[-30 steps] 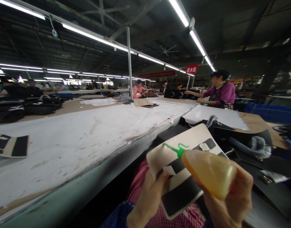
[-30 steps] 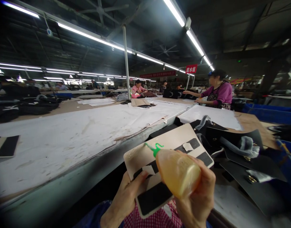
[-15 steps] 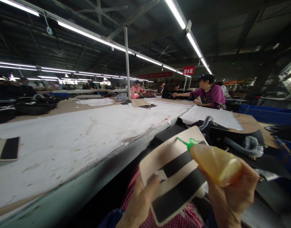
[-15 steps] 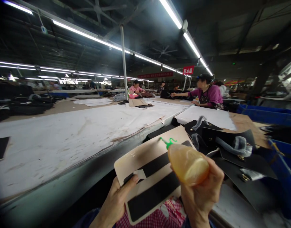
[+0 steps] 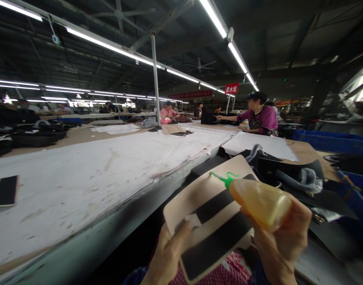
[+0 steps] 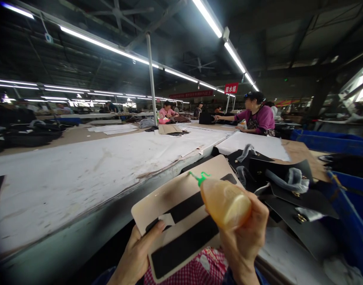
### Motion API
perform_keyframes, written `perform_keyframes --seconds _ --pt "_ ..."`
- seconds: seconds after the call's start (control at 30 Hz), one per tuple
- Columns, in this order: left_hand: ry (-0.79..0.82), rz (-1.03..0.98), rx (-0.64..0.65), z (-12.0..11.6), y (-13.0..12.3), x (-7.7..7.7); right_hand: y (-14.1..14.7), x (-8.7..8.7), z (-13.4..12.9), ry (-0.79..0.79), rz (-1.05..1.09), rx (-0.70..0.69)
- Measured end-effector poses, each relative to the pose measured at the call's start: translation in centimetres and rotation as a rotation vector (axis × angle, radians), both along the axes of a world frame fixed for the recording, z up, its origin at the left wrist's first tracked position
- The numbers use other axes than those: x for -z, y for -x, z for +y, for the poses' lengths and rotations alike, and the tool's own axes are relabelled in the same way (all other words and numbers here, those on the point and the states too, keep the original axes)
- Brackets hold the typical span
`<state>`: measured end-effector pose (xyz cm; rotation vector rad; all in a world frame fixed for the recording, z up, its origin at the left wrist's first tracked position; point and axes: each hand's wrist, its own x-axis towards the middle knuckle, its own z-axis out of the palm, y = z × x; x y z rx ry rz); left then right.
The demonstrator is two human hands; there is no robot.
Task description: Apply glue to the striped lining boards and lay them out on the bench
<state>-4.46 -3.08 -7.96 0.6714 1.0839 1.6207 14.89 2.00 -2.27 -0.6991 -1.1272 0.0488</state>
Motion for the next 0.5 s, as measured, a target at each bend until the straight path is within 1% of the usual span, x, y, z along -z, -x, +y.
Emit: perform_keyframes --seconds 0.07,0.1,0.17,0.23,0.33,0.37,0.43,0.5 --pt "0.039 0.001 -0.02 -0.1 0.0 0.0 -0.6 0.1 0.9 -0.046 0.035 0.128" --pt "0.049 0.004 -0.027 -0.1 0.0 0.0 -0.9 0.2 1.2 -0.073 0.036 0.17" --pt "0.042 0.008 -0.028 -0.1 -0.1 -0.1 -1.2 0.2 1.2 -0.091 0.02 0.188" --pt "0.024 0.014 -0.03 0.0 -0.2 -0.1 -1.1 0.2 0.4 -0.055 0.006 0.127" --pt "0.019 0.022 -0.027 -0.1 -0.4 -0.3 -0.3 0.1 -1.1 0.055 -0.01 -0.043" --pt "0.022 0.025 -0.024 -0.1 -0.4 -0.4 -0.1 0.0 -1.5 0.062 -0.016 -0.084" --pt "0.024 0.025 -0.01 -0.2 -0.4 -0.5 0.3 -0.1 -1.9 0.04 -0.031 -0.11" --pt "0.024 0.036 -0.004 -0.2 -0.4 -0.7 0.5 -0.1 -2.0 0.008 -0.048 -0.094"
